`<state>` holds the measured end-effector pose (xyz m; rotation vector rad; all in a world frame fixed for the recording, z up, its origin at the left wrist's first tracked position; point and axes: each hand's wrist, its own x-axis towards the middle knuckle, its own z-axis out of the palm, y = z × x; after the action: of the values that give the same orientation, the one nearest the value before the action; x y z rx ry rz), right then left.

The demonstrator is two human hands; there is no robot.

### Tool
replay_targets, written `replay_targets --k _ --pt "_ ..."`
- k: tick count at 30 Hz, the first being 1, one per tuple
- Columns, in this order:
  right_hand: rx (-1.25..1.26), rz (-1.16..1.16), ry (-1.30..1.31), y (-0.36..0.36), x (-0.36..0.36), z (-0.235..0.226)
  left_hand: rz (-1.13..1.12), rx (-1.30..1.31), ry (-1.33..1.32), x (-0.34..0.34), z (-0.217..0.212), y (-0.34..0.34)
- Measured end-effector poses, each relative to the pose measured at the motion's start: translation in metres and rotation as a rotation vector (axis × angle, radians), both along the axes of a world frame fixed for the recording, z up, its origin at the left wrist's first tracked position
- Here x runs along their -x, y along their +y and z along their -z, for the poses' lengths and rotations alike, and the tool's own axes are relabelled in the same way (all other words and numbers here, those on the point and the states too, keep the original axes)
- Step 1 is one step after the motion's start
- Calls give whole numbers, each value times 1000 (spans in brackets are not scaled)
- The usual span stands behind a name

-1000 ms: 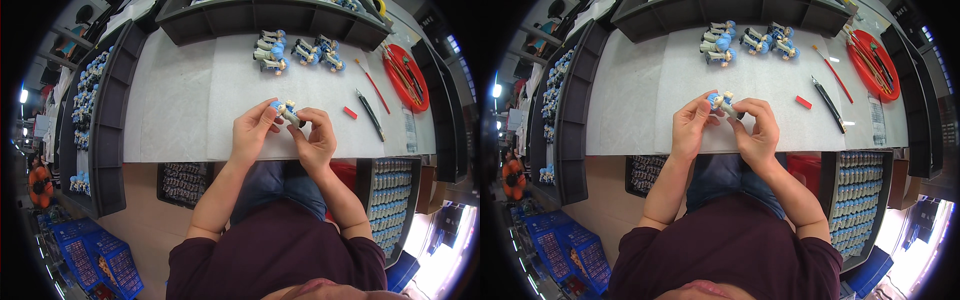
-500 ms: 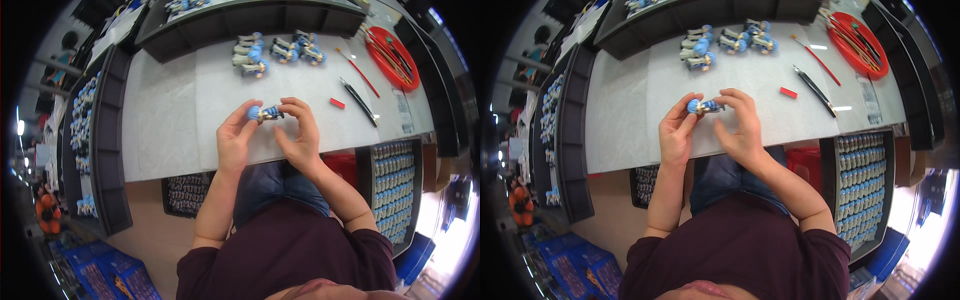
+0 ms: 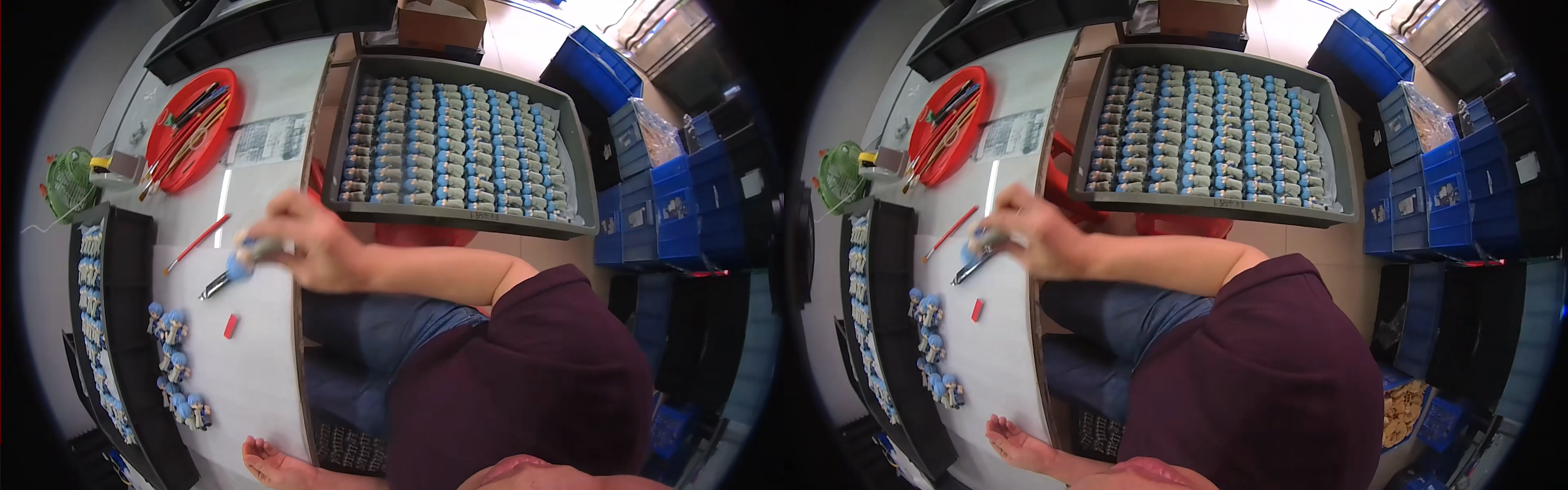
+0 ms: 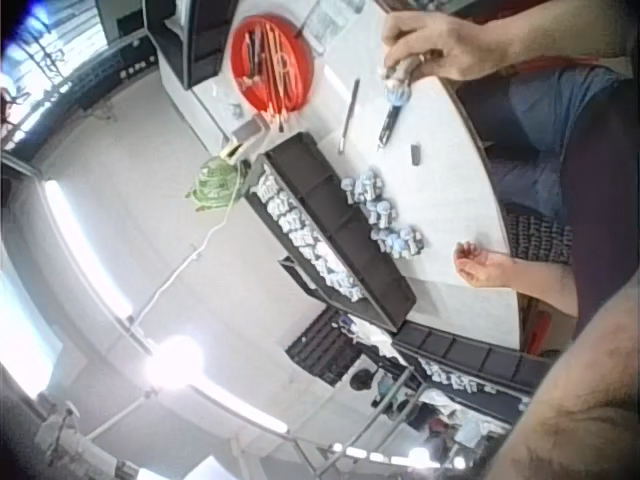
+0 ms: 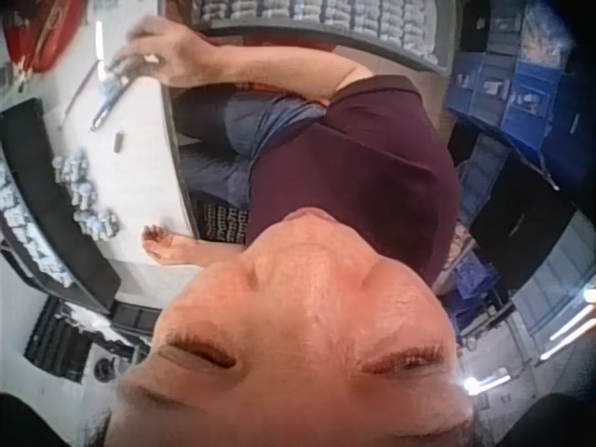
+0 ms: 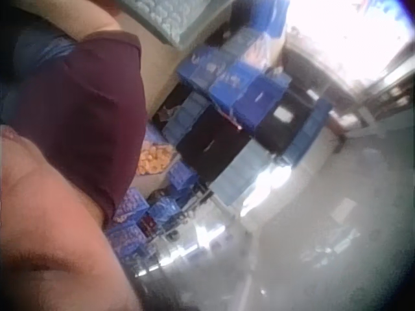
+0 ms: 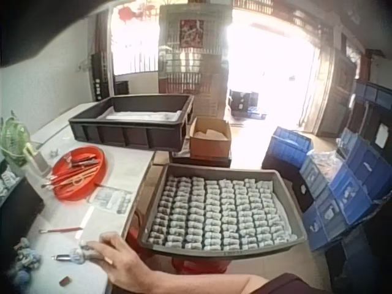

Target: The person assembles small blue and white figurines by hand, attaching heads to bodies and placing them into a tray. They also use a red tool to clean or adjust parts of the figurines.

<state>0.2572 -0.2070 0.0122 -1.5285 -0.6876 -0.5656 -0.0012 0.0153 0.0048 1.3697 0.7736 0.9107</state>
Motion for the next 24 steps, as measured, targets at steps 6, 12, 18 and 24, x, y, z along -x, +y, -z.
replay_targets --k 6,12,18,24 --pt "-1 848 159 -250 -121 79 -109 -91 53 -11 -9 -15" --pt "373 1536 348 -499 -134 161 -116 -175 175 -26 -16 -25" --pt "608 1563 614 -563 -135 201 -162 -248 204 -30 -15 -33" --pt "775 1444 750 -578 -155 211 -142 -198 211 -17 -3 -5"
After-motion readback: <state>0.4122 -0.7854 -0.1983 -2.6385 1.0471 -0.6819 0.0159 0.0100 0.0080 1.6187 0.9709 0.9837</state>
